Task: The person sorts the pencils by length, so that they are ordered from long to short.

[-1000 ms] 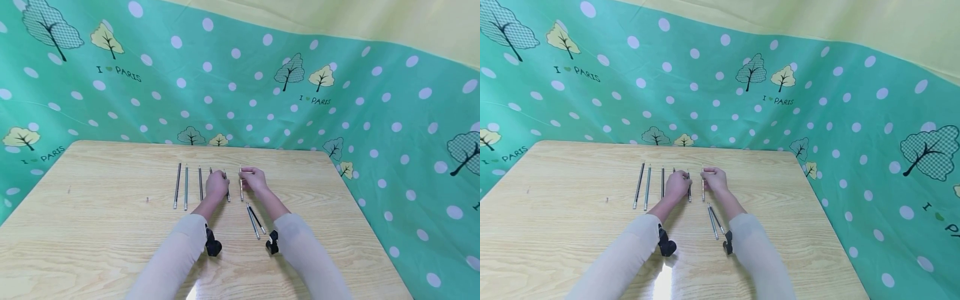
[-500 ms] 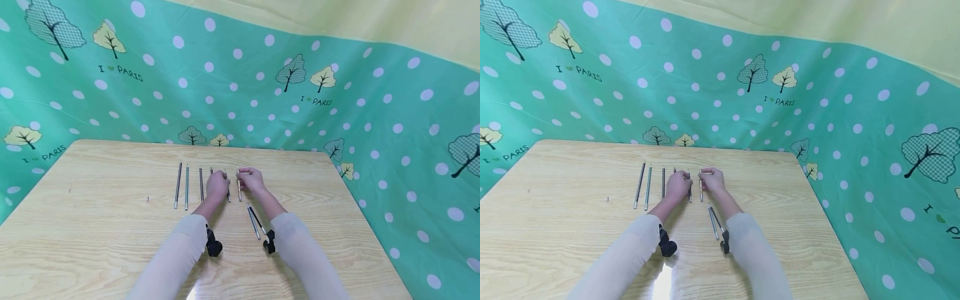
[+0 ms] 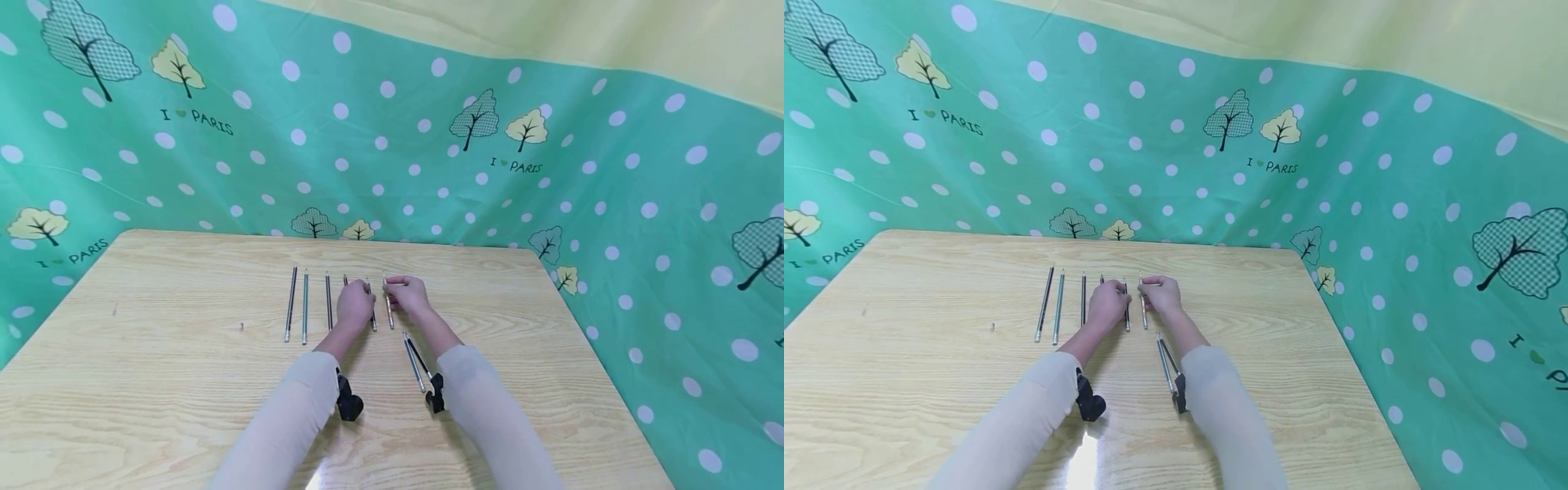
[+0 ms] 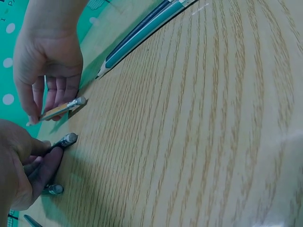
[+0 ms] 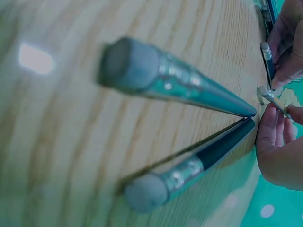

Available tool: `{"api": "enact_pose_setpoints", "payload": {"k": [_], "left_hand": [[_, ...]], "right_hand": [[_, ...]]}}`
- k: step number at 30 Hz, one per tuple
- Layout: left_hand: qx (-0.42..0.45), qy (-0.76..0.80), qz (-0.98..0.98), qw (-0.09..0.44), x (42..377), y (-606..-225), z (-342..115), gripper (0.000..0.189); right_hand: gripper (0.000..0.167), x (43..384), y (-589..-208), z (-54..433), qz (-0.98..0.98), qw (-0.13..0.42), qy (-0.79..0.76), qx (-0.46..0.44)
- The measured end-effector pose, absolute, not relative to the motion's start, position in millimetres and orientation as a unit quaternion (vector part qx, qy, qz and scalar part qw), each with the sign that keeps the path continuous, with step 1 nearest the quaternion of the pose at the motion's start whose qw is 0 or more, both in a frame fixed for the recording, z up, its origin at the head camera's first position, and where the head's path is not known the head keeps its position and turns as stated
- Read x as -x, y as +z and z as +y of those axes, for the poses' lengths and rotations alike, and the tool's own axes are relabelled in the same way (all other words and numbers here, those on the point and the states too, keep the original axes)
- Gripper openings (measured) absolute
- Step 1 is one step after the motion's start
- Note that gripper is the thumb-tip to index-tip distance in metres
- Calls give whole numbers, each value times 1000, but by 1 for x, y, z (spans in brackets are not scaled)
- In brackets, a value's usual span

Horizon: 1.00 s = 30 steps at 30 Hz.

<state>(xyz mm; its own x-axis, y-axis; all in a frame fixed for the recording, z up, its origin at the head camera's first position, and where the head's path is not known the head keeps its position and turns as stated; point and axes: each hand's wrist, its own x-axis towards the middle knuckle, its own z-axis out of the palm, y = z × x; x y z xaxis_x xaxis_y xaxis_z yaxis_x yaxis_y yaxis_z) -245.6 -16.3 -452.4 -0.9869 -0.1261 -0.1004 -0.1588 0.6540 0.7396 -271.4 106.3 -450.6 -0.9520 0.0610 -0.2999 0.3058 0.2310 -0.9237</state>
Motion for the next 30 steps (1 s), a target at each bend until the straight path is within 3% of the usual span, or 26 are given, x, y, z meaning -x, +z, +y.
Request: {"api": "enact_pose_setpoints", "payload": {"k": [30], "left_hand": [[80, 405, 910, 16, 246, -453, -16, 27]], "right_hand": [[19, 272, -457, 96, 834, 81, -535, -106]]}}
